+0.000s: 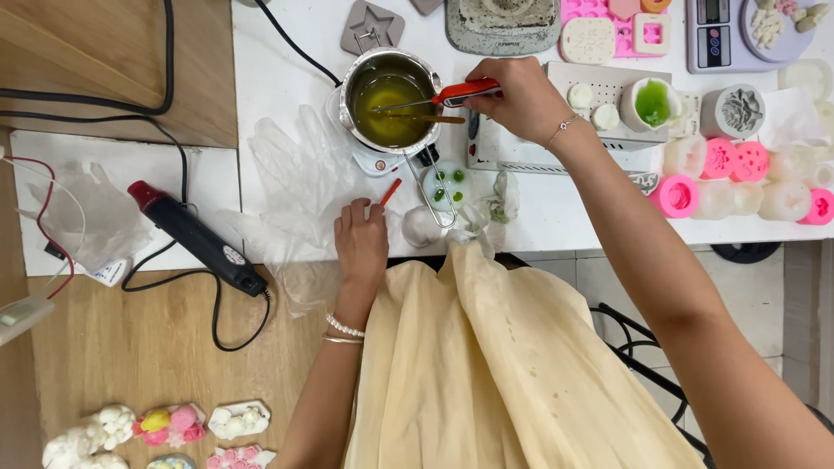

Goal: Preparing materials and checking the temperature of melted wax for candle making.

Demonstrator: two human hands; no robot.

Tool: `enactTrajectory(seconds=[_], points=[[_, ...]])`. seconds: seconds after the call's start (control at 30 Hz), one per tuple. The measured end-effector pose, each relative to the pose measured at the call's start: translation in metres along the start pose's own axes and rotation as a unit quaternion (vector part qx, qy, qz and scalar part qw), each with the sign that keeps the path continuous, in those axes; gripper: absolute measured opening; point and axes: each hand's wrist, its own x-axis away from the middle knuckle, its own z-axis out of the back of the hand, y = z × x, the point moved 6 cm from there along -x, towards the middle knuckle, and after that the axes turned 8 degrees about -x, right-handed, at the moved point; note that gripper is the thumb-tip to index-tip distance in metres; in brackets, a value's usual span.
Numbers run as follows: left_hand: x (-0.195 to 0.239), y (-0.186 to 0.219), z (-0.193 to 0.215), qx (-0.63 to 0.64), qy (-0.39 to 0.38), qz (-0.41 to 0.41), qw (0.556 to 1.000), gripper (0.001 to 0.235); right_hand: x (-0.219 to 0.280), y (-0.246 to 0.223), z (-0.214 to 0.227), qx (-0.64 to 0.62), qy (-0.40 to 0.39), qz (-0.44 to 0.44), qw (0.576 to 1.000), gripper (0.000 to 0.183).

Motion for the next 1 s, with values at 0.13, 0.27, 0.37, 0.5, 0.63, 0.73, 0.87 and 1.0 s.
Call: enactTrajectory(seconds=[0.13, 0.27, 0.37, 0.5, 0.63, 0.73, 0.87, 1.0], points=[[-0.016, 0.028, 0.031, 0.268, -0.068, 0.171, 0.946, 0.030, -0.003, 0.005, 0.000, -0.011, -0.009, -0.011, 1.000, 0.025], [-0.014, 0.063, -0.019, 0.590, -0.235, 0.290, 0.716, 0.050, -0.006, 0.006, 0.000, 0.006, -0.022, -0.012, 1.000, 0.026], [-0.027, 0.078, -0.006, 0.665, -0.259, 0.308, 0.629, 0.045, -0.004, 0.000, 0.002, 0.070, -0.041, -0.037, 0.996, 0.024], [-0.024, 0.067, -0.021, 0.667, -0.194, 0.309, 0.650, 0.043, -0.001, 0.004, 0.001, 0.098, -0.047, -0.043, 0.993, 0.022], [-0.015, 0.040, -0.032, 0.611, -0.109, 0.308, 0.721, 0.044, 0.008, 0.004, 0.009, 0.093, 0.022, -0.036, 0.995, 0.019], [-0.012, 0.032, -0.037, 0.616, -0.089, 0.307, 0.720, 0.046, 0.012, 0.002, 0.012, 0.086, 0.032, -0.060, 0.994, 0.020], [-0.011, 0.031, -0.036, 0.615, -0.085, 0.298, 0.725, 0.044, 0.016, 0.005, 0.003, 0.095, -0.004, -0.064, 0.993, 0.021], [-0.007, 0.031, -0.016, 0.618, -0.106, 0.306, 0.716, 0.046, 0.017, -0.001, 0.003, 0.097, 0.004, -0.071, 0.993, 0.019]])
